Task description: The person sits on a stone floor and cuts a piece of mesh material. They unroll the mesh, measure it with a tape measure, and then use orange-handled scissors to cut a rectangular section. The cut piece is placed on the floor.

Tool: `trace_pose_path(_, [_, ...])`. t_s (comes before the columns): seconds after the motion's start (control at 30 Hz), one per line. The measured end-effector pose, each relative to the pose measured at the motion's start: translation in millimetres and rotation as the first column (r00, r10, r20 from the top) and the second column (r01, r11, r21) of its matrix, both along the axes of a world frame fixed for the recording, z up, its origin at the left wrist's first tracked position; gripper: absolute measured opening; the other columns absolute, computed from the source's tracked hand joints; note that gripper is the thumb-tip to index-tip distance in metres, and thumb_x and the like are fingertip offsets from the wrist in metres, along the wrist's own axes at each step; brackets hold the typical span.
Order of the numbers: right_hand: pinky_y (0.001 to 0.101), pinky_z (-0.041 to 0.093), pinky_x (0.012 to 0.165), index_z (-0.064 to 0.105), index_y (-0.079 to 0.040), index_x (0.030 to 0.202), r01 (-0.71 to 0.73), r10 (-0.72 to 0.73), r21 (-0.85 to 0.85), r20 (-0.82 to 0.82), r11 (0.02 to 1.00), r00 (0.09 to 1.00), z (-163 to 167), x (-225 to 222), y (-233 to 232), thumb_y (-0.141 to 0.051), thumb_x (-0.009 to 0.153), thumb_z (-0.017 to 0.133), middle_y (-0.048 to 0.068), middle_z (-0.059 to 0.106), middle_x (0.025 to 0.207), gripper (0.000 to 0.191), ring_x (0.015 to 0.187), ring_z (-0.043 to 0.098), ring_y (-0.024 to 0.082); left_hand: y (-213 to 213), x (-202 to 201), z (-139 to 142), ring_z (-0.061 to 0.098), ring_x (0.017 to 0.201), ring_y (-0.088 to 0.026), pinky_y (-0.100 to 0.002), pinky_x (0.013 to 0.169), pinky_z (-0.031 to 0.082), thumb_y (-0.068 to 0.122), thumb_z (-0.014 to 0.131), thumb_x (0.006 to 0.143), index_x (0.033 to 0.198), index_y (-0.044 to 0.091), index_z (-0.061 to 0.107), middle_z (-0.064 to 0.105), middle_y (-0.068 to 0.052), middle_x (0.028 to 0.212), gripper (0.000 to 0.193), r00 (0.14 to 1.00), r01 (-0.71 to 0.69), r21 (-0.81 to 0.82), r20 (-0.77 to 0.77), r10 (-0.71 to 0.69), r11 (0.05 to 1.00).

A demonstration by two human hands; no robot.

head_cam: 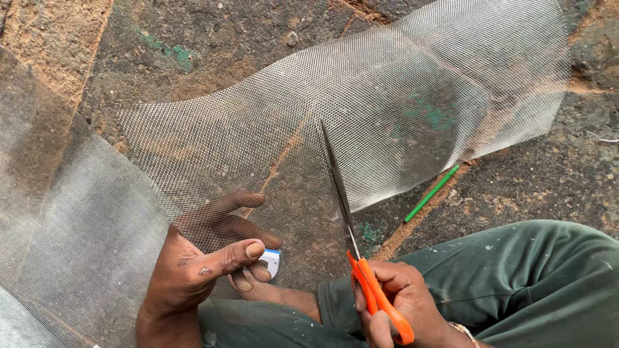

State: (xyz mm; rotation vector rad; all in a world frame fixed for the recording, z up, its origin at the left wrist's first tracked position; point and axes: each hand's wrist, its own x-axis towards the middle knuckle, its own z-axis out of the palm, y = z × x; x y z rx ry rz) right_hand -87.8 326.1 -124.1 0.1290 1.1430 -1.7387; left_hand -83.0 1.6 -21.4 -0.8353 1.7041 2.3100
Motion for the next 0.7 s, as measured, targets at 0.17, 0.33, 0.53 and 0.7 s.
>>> trace_pose_path(0.17, [0.0240, 0.054, 0.051, 0.069, 0.005, 0.123, 0.010, -0.010, -0.018, -0.040, 1.000, 0.999, 4.7, -2.6, -1.2, -0.005, 0.079, 0.081, 0.005, 0.069, 0.079, 0.046, 0.059, 0.064, 0.008, -1.3, 7.8, 0.3, 0.080, 0.071, -0.032, -0.038, 0.056, 0.066, -0.010, 0.081, 0.076, 0.132, -0.016, 0.060, 0.080, -0.032, 0.088, 0.060, 0.989, 0.045, -0.026, 0.143, -0.041, 0.999])
trace_pose_path(0.33, [0.0260, 0.052, 0.049, 0.065, 0.006, 0.087, -0.045, 0.051, -0.126, 0.040, 0.991, 0.998, 9.2, -10.4, -2.0, -0.005, 0.088, 0.082, 0.006, 0.063, 0.079, 0.021, 0.056, 0.063, 0.011, -11.3, 19.7, -14.2, 0.080, 0.079, -0.030, -0.040, 0.066, 0.068, -0.009, 0.079, 0.074, 0.131, -0.014, 0.056, 0.078, -0.033, 0.091, 0.062, 0.993, 0.027, -0.004, 0.118, -0.026, 1.000])
trace_pose_path(0.53, [0.0252, 0.053, 0.049, 0.062, 0.002, 0.085, 0.026, 0.036, -0.224, 0.269, 0.974, 0.963, 22.0, -18.8, -7.2, -0.051, 0.085, 0.080, 0.006, 0.063, 0.062, 0.056, 0.051, 0.063, 0.011, -15.6, 21.6, -17.1, 0.077, 0.078, -0.044, -0.042, 0.063, 0.068, -0.014, 0.074, 0.078, 0.137, -0.027, 0.047, 0.070, -0.053, 0.101, 0.067, 0.989, 0.045, 0.024, 0.140, -0.048, 0.999])
trace_pose_path(0.7, [0.0244, 0.052, 0.049, 0.059, 0.001, 0.087, -0.015, 0.072, -0.231, 0.241, 0.973, 0.968, 29.7, -26.4, -9.2, -0.066, 0.069, 0.087, 0.004, 0.060, 0.061, 0.075, 0.051, 0.062, 0.010, -1.5, 5.3, -1.5, 0.079, 0.088, -0.038, -0.043, 0.067, 0.069, -0.005, 0.073, 0.083, 0.136, -0.017, 0.038, 0.066, -0.040, 0.112, 0.065, 0.996, -0.003, 0.004, -0.093, 0.003, 1.000])
